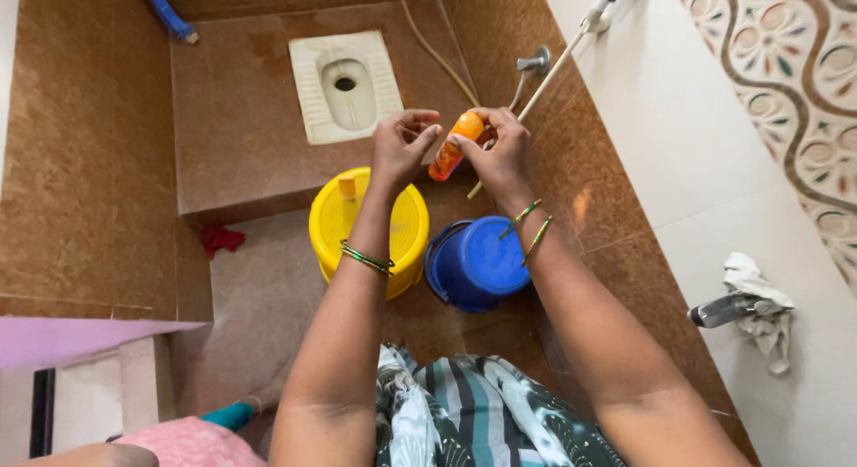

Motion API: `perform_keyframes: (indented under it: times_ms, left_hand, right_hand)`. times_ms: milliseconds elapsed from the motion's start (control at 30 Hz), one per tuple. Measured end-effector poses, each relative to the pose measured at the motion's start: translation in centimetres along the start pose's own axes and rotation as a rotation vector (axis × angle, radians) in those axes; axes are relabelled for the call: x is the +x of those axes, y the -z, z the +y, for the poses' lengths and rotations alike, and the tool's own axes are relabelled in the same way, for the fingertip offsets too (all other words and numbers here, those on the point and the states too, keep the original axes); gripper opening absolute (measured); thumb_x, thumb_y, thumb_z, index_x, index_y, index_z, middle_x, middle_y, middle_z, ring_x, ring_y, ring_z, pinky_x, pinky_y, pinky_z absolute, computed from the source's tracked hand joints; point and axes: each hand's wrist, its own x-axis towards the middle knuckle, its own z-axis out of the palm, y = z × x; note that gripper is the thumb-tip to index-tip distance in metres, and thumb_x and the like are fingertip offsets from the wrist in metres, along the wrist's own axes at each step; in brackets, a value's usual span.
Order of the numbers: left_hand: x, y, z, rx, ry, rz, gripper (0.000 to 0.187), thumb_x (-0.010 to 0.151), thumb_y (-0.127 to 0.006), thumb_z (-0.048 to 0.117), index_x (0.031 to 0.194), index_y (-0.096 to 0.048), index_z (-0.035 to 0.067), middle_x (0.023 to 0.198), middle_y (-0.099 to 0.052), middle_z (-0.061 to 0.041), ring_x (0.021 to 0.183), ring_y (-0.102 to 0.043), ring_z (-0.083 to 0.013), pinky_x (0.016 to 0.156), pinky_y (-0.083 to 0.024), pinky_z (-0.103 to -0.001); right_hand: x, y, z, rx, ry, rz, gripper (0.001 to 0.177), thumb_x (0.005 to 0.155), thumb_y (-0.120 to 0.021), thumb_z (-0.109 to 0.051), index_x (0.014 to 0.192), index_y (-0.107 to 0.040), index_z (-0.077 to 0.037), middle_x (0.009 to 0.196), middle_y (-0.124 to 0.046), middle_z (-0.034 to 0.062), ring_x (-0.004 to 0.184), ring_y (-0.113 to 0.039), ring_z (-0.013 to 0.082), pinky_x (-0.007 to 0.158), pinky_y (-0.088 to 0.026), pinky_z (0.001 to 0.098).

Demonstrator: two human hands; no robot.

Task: The person takes various bottles and containers from a wall-mounted shower rack, places them into a yellow plastic basket on the floor, and then returns them to the rack one by one. The items include shampoo, conditioner, and other personal care products.

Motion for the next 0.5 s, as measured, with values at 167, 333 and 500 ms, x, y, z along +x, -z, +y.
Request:
perform_keyframes:
  times_ms: [167,333,500]
  left_hand:
    - [1.2,-3.8,0.6,0.072,0.001,-0.105,0.027,0.087,-0.071,0.006,0.113,-0.076,0.002,0.094,-0.077,-0.005,0.081,-0.072,-0.0108,0.075,-0.060,-0.026]
    - [1.2,-4.8,0.1,0.169,-0.036,-0.156,0.034,0.082,-0.079,0.012,0.115,-0.074,0.003,0.103,-0.073,-0.009,0.087,-0.074,-0.0143,0.078,-0.060,-0.028]
    - [0.7,-5.1,-0.9,0.204,-0.012,-0.157,0.046,0.074,-0.083,0.013,0.119,-0.075,0.005,0.103,-0.071,-0.009,0.086,-0.072,-0.0187,0.078,-0.060,-0.032]
  right_hand:
    - [0.8,1.7,0.3,-0.032,-0.062,0.032,0.033,0.078,-0.091,-0.012,0.103,-0.074,0.000,0.094,-0.068,0.0055,0.077,-0.067,0.0117,0.067,-0.057,0.0253]
    - [0.6,1.4,2.5,-0.004,-0.095,0.063,0.036,0.077,-0.090,-0.012,0.106,-0.073,0.000,0.097,-0.069,0.0047,0.079,-0.069,0.0105,0.069,-0.058,0.0245]
    - [0.3,1.0,4.0,-0.033,-0.138,0.051,0.035,0.078,-0.090,-0.011,0.107,-0.073,0.000,0.099,-0.069,0.0053,0.079,-0.070,0.0112,0.069,-0.058,0.0250]
